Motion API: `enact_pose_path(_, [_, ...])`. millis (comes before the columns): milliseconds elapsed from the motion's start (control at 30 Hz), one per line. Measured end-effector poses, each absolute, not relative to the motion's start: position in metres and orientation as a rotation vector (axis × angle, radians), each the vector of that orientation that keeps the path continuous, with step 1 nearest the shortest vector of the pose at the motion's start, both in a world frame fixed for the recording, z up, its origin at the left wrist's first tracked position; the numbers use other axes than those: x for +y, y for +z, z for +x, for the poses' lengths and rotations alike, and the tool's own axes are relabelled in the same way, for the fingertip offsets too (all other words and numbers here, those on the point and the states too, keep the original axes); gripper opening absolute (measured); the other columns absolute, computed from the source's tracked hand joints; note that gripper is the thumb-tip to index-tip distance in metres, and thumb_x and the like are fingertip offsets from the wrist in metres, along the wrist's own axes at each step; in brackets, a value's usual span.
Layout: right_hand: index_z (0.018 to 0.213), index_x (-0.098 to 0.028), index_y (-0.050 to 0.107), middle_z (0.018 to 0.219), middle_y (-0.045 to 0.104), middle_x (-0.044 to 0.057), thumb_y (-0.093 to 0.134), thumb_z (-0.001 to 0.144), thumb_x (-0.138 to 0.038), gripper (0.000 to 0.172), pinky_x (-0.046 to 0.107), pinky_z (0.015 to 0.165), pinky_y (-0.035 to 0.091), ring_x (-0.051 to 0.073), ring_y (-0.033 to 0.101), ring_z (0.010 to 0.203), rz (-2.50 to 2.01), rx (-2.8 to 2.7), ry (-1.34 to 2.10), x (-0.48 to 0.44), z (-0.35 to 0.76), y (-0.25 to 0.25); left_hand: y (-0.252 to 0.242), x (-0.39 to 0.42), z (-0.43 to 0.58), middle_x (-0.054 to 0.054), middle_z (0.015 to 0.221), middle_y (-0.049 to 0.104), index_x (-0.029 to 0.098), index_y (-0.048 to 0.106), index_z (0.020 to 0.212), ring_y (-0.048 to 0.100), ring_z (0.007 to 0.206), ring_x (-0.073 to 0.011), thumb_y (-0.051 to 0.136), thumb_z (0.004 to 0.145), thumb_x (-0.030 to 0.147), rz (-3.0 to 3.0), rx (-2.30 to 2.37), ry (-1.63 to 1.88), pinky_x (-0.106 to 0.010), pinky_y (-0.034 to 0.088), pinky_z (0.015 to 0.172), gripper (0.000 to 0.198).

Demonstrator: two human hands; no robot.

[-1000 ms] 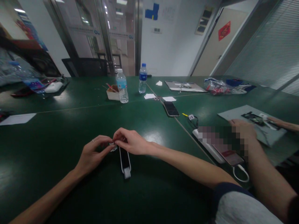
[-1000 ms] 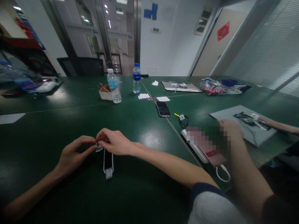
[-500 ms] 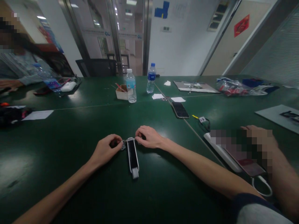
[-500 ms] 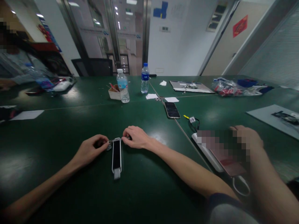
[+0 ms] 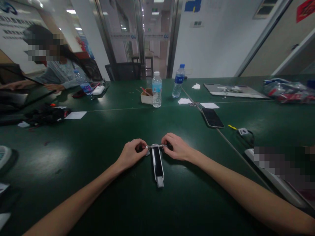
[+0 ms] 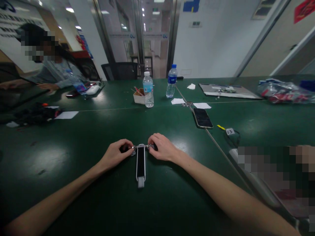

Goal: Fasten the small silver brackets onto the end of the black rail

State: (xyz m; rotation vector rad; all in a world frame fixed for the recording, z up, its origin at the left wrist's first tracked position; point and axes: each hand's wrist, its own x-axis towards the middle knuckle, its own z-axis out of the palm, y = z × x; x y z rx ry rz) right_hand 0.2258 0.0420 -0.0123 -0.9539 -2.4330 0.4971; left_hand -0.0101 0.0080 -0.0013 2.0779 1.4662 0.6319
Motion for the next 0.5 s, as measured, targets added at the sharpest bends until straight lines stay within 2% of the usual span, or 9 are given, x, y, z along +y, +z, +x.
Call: enact_pose_path(500, [0.084,-0.015,0.054,0.084,0.055,0.006,0.048,0.083,-0.022,0.009,0.029,0.068,0.039,0.016,0.047,0.076,-0.992,-2.481,0.501,0.0413,0.227,-0.0119,-0.003,0.0079,-0.0125,-0.002,0.085,0.061,0.018,0.062,0.093,0.054,0.073,-0.0181,0.055,0.085,0.033,2.069,1.449,0.621,-0.031,0.043,0.064,0.018])
